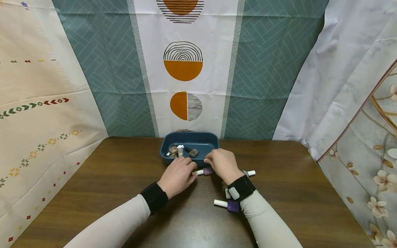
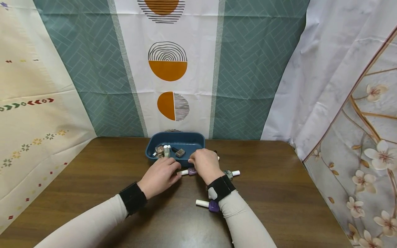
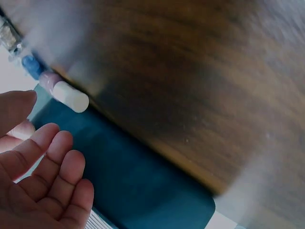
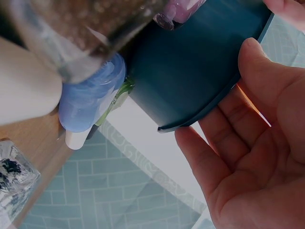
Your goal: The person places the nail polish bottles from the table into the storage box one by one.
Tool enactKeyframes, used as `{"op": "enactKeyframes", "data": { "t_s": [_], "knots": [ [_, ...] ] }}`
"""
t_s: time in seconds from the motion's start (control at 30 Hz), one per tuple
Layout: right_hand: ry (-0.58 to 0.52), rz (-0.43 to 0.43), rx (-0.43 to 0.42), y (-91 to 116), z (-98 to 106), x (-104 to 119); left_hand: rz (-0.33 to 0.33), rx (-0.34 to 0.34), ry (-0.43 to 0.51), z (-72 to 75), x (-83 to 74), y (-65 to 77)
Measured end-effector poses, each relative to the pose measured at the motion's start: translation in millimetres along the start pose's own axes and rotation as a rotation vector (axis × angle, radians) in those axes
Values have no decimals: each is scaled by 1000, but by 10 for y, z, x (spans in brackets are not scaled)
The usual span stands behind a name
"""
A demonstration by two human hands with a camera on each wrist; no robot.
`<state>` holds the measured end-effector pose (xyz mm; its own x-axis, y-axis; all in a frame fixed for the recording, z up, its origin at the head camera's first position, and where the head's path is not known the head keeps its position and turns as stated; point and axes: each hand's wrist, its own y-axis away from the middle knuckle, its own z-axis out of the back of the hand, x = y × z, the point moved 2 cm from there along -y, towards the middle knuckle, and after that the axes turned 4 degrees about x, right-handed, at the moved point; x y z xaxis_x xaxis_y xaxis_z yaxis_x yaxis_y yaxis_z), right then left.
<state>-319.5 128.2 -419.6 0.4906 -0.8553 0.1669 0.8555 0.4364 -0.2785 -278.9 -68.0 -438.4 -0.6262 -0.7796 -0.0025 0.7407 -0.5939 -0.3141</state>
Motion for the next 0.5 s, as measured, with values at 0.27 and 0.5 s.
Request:
{"op": "enactKeyframes", "data": {
  "t_s": [0.27, 0.5],
  "knots": [
    [-2, -6, 10, 3, -1, -6, 31, 49, 6, -74, -11, -39],
    [2, -6, 13, 3, 3, -2, 44, 55, -5, -103, -31, -75]
  ]
}}
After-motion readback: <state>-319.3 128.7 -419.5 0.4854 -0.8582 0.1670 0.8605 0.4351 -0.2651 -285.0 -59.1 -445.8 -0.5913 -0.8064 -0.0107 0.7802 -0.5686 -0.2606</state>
